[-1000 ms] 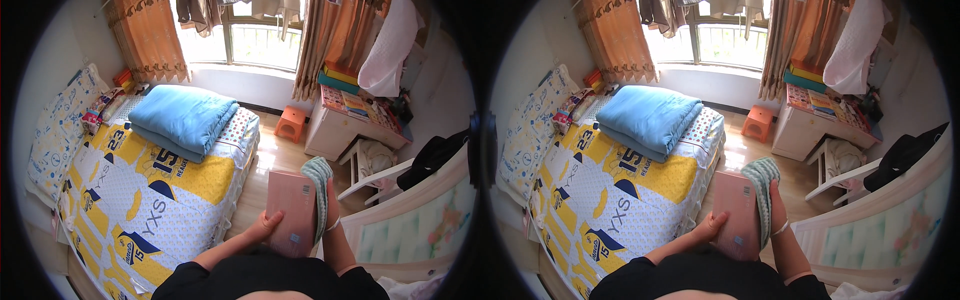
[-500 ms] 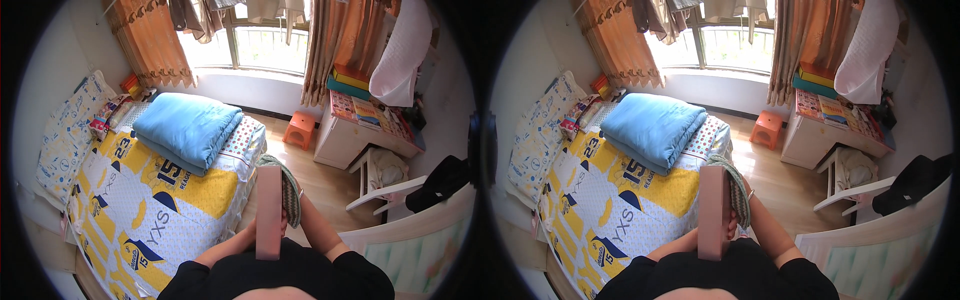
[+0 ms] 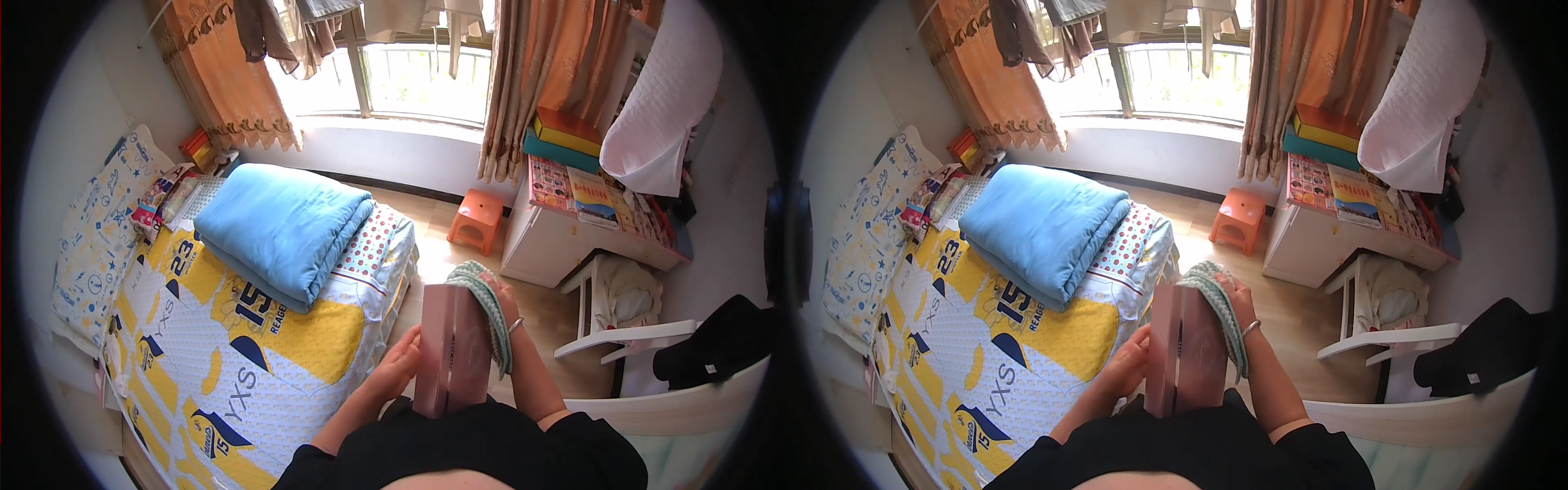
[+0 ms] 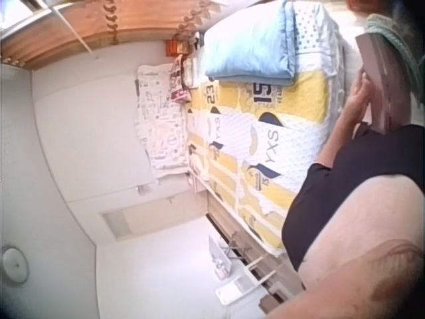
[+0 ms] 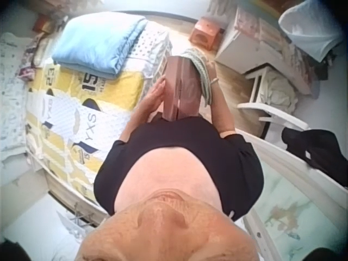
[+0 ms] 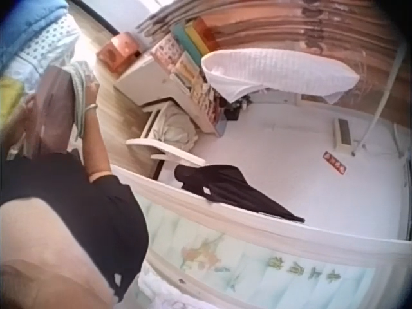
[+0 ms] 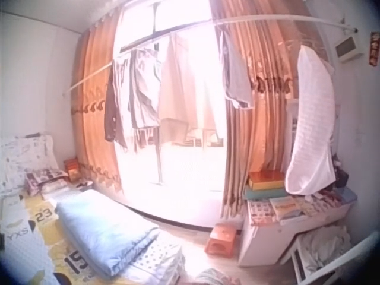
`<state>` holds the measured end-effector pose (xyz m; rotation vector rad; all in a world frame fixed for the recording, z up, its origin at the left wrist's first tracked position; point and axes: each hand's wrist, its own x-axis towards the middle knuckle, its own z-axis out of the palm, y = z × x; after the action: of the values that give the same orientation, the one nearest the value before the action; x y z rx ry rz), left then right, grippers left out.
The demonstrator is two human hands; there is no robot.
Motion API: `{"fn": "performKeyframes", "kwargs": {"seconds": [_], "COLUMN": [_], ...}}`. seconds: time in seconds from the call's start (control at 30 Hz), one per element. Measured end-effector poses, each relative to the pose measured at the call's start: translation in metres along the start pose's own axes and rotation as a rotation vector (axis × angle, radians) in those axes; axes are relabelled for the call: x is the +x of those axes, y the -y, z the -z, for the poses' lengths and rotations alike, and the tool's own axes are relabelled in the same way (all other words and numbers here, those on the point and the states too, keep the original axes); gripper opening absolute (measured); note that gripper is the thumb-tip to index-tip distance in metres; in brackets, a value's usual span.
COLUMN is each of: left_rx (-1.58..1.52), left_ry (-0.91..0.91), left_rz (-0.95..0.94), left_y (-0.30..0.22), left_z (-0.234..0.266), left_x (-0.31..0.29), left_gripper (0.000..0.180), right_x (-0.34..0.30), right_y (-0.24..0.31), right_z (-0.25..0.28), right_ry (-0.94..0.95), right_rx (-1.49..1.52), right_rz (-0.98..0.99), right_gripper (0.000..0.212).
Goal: The person wipes all sides and the interior of a pink box using a cloth while sitting at a table and moving through a bedroom.
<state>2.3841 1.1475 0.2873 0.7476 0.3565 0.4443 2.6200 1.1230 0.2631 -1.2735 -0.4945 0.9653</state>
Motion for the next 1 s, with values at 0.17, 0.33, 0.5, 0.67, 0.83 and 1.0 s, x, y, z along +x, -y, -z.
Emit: {"fn": "performKeyframes", "kwargs": {"seconds": [0.17, 0.33, 0.5, 0.67, 0.83, 1.0], "left_rx": [0.793, 0.904, 1.024, 1.047, 1.163, 1.1], "left_ry": [-0.27, -0.272, -0.144, -0.105, -0.128, -0.201], "left_rz": [0.035, -0.099, -0.051, -0.087, -0.166, 0.006], "left_y": [-0.023, -0.016, -0.023, -0.038, -0.049, -0.073], "left_z": [-0.044, -0.03, -0.036, -0.026, -0.017, -0.009], "left_x": [0.019, 0.037, 0.05, 0.05, 0.045, 0.033], "left_gripper": [0.086, 0.083, 0.087, 0.086, 0.084, 0.083], "right_x": [0.014, 0.011, 0.021, 0.036, 0.047, 0.044], "right_y": [0.021, 0.088, 0.107, 0.112, 0.11, 0.099], "right_z": [0.003, -0.034, -0.054, -0.07, -0.075, -0.089], "right_ry": [0.088, 0.439, 0.727, 0.908, 1.008, 0.87], "right_rx": [-0.37, -0.959, -1.019, -0.907, -0.516, -0.478], "right_rz": [0.14, 0.268, 0.33, 0.171, -0.09, 0.162], "right_gripper": [0.035, 0.037, 0.035, 0.039, 0.042, 0.034]}}
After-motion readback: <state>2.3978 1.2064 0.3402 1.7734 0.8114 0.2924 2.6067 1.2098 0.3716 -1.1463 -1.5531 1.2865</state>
